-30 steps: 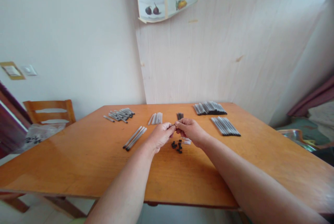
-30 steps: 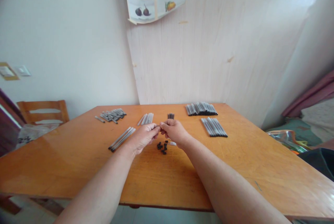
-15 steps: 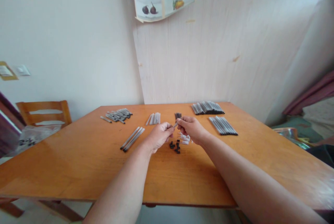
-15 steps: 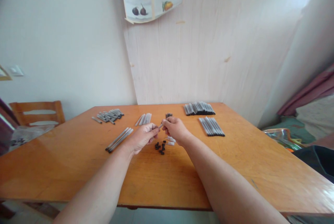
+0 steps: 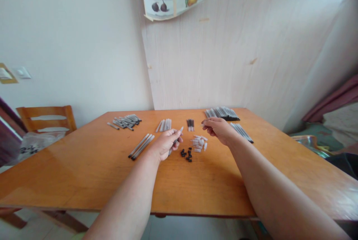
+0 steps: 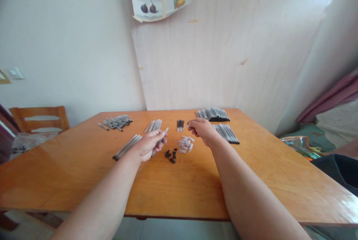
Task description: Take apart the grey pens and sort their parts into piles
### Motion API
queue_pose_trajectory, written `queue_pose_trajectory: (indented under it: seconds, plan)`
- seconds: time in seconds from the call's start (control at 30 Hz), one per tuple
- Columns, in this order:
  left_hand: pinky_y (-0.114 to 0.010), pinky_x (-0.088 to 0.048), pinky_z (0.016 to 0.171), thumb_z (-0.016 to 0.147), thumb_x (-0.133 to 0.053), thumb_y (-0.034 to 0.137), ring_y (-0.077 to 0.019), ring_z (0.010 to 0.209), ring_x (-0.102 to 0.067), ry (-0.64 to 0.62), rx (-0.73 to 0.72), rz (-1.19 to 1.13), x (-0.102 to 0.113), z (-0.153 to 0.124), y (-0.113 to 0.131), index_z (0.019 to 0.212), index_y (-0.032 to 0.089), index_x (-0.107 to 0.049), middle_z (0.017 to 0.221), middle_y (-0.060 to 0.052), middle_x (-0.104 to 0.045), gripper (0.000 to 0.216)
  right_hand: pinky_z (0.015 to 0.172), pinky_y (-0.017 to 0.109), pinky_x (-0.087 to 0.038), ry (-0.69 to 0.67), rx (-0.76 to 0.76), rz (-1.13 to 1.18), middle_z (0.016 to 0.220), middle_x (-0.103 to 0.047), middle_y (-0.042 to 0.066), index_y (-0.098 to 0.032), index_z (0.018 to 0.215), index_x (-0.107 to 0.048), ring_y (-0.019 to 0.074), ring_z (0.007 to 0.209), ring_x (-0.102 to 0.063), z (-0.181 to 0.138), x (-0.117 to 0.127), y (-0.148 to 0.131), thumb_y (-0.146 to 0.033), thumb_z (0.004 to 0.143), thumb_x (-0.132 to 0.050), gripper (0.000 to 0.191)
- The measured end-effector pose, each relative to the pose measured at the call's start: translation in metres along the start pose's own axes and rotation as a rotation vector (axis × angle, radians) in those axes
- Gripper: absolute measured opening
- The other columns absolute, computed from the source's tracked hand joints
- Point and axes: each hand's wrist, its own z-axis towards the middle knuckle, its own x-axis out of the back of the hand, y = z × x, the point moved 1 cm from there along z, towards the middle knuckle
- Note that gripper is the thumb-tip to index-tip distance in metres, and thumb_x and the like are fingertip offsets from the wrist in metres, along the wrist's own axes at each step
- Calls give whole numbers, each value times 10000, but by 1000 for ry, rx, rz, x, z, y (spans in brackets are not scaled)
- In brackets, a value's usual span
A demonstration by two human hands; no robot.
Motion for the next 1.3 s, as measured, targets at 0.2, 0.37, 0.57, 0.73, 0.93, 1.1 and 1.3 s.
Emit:
queue_pose_trajectory:
  seconds: [0.2,0.37,0.57,0.73,0.93,1.1,1.3]
  plan:
    - [-155,-329,454,769,-580,159,-53,528,-504,63,11,-141,5,4,0,885,139,-561,713,-21,-598,120,435,195,-335,-166,-85,-327,682,-659,60,-139,715,-617,104,535,-542,0,0,12,-220,689,-589,90]
    - [-187,-403,509,793,-546,147,-99,618,-596,119,4,-205,7,5,1,920,148,-553,830,-69,-663,128,466,198,-311,-218,-67,-579,627,-625,21,-133,787,-695,84,519,-473,0,1,16,-247,701,-607,167]
    - [-191,-397,514,810,-560,194,-118,705,-634,173,2,-197,8,5,5,915,172,-553,951,-77,-688,108,560,228,-372,-196,-42,-660,718,-674,47,-134,778,-711,110,585,-516,0,-5,19,-245,717,-608,162]
    - [-202,-412,539,812,-566,205,-120,713,-640,188,-16,-218,10,7,3,942,179,-560,952,-69,-694,133,573,225,-381,-200,-13,-689,742,-682,48,-139,773,-713,121,622,-543,0,-12,19,-200,716,-581,156]
    - [-219,-445,584,815,-586,231,-150,770,-663,181,-71,-264,13,14,-2,997,183,-560,925,-80,-697,190,500,212,-338,-90,47,-594,641,-606,19,-141,733,-647,98,544,-476,-5,-22,9,-230,737,-557,127]
    - [-246,-479,641,817,-604,238,-173,833,-671,157,-114,-307,11,14,0,1069,187,-552,953,-97,-693,262,473,202,-332,-271,44,-469,552,-558,-5,-161,629,-572,82,488,-458,-22,-47,-4,-300,769,-559,198]
    - [-264,-496,683,831,-597,233,-187,887,-670,147,-162,-368,9,12,2,1059,180,-538,987,-115,-684,241,476,211,-364,-478,36,-437,554,-581,1,-155,646,-595,87,478,-482,-36,-68,-5,-349,794,-567,245]
